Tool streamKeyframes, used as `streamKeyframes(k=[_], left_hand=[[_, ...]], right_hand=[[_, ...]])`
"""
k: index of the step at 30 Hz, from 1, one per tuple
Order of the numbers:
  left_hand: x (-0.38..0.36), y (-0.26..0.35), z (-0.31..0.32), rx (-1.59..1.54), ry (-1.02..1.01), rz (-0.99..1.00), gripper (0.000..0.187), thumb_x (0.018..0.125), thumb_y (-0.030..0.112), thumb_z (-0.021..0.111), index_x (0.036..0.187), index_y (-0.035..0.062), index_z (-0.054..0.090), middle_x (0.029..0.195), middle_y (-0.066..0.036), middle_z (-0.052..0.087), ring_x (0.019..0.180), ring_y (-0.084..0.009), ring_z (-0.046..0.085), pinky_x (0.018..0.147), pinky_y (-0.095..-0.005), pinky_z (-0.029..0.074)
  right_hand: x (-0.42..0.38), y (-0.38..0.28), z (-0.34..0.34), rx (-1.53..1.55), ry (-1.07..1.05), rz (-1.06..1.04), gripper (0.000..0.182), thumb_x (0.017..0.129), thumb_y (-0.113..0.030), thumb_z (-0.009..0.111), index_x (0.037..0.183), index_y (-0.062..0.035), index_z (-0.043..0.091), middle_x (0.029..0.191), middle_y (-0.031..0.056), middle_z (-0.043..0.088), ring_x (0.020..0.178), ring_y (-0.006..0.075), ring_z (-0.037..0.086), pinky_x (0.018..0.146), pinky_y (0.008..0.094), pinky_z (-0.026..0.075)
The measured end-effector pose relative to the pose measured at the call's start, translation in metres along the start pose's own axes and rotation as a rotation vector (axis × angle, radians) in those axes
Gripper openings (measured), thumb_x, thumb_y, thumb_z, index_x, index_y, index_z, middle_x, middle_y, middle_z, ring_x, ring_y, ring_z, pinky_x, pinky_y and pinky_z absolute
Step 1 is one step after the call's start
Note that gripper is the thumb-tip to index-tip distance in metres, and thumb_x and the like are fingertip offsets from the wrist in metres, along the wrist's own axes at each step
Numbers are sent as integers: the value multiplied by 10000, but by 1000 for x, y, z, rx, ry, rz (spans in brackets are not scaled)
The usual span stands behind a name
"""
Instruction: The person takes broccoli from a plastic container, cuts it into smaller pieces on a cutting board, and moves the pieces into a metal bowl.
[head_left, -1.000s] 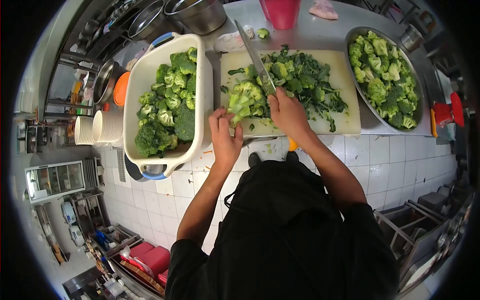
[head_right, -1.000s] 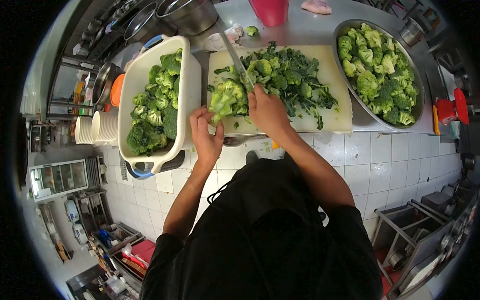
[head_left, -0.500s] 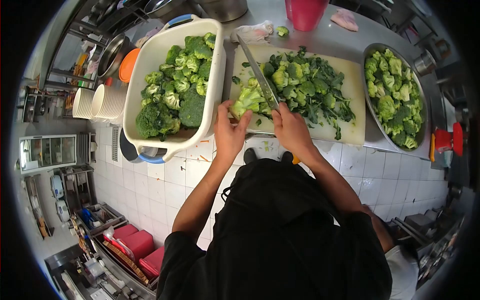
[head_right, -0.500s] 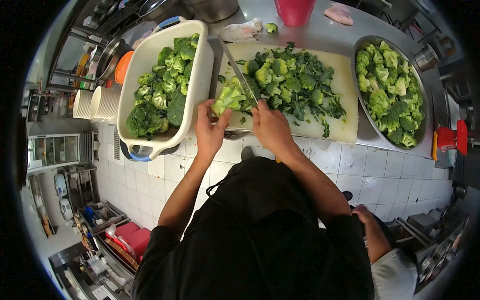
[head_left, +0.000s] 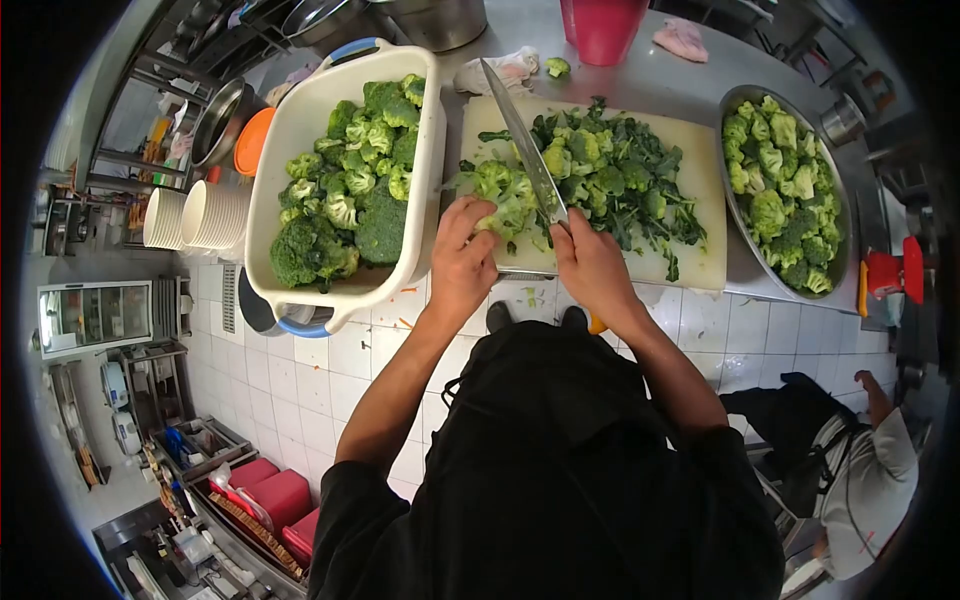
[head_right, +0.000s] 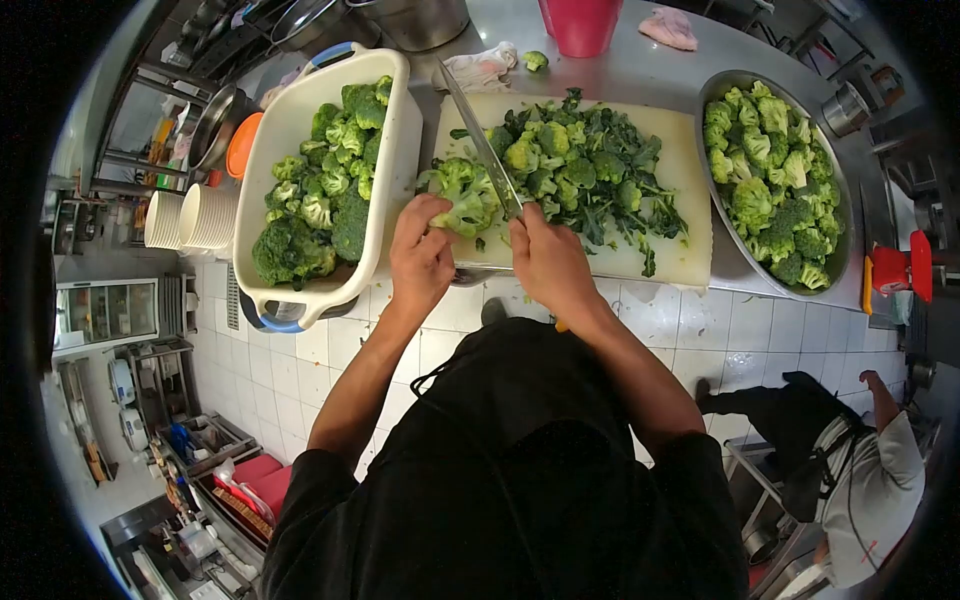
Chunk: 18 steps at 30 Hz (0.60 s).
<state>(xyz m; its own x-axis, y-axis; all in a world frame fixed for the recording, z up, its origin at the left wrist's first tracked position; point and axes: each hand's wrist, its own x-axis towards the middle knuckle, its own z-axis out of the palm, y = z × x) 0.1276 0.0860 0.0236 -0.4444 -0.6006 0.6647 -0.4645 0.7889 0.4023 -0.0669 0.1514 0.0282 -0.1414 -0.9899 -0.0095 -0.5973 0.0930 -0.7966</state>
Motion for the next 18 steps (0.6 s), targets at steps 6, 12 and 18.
streamKeyframes(k=[6,12,18], left_hand=[[-7,-2,-10,-80,-133,61,271,606,-172,658,814,-3,614,1157,-142,645,1223,-424,592,951,-483,544],[8,34,-16,-29,38,-225,290,800,-8,757,1077,0,670,1126,-173,652,1102,-419,635,892,-454,549],[16,46,-12,0,-120,-759,378,854,110,762,1189,-32,660,1162,-198,626,853,-366,669,719,-413,556]], right_hand=[[-1,-3,0,-27,-49,-53,185,1028,-203,525,1064,-22,538,721,242,653,722,496,623,722,593,467],[-6,10,12,-98,-83,-68,163,1017,-192,530,1052,-33,540,714,253,648,710,496,622,711,594,466],[-10,12,11,-74,-44,-80,178,1021,-193,538,1048,-17,542,742,248,661,736,498,630,688,593,471]])
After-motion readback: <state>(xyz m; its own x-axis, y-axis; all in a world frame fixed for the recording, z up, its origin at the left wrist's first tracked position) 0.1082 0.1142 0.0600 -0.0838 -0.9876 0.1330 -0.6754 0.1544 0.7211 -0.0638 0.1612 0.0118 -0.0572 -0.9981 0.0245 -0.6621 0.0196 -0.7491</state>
